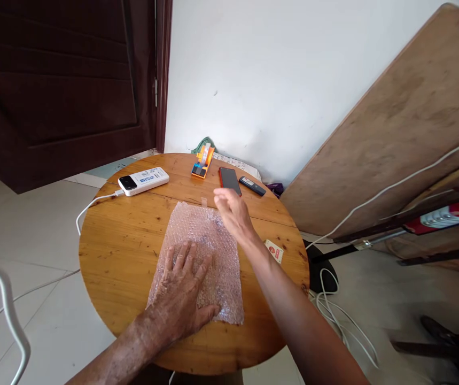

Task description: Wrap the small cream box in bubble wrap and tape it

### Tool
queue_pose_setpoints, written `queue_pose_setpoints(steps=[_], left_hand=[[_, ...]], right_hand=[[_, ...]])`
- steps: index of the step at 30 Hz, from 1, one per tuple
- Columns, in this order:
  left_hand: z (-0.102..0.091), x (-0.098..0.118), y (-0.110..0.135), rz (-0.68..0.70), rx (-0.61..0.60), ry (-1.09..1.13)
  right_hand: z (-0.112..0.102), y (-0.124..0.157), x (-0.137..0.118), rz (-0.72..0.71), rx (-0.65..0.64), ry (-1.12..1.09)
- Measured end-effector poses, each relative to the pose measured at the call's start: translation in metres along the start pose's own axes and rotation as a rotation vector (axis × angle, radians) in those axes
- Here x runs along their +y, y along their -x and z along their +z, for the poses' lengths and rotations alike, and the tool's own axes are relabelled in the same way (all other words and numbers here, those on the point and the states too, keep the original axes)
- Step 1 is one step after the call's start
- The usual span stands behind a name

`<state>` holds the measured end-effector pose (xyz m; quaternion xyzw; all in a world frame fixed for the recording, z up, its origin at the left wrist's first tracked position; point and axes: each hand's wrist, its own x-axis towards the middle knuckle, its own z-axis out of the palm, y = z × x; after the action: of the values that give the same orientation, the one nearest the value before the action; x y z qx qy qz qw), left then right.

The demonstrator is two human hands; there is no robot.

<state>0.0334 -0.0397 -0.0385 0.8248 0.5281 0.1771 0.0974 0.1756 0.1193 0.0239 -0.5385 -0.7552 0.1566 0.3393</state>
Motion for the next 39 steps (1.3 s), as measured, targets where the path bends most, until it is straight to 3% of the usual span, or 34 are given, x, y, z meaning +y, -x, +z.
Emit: queue_pose_setpoints(steps=[2, 5, 12, 18, 23, 32, 35, 39], left_hand=[[0.000, 0.001, 0.001, 0.002, -0.015, -0.011], [-0.001, 0.002, 0.002, -0.009, -0.033, -0.026], [-0.007, -0.017, 0.009, -0.042, 0.105, -0.098], [-0.003, -0.038, 0.019, 0.026, 0.102, -0.187], [0.000, -0.038, 0.020, 0.050, 0.133, -0.192], [0.005, -0.043, 0.020, -0.003, 0.254, -0.098], [0.003, -0.042, 0.019, -0.025, 0.293, -0.057], [-0.002, -0.040, 0.018, -0.027, 0.294, 0.009]], right_hand=[[-0.005, 0.032, -0.005, -0.155, -0.120, 0.055], [-0.005, 0.071, -0.007, -0.227, -0.272, 0.257], [0.003, 0.106, -0.007, -0.230, -0.218, 0.338], [0.009, 0.112, 0.007, -0.145, -0.257, 0.404], [0.005, 0.108, 0.013, -0.003, -0.205, 0.498], [0.002, 0.107, 0.010, 0.001, -0.166, 0.491], [-0.014, 0.117, 0.003, -0.074, -0.084, 0.460], [-0.052, 0.135, 0.010, -0.068, 0.156, 0.406]])
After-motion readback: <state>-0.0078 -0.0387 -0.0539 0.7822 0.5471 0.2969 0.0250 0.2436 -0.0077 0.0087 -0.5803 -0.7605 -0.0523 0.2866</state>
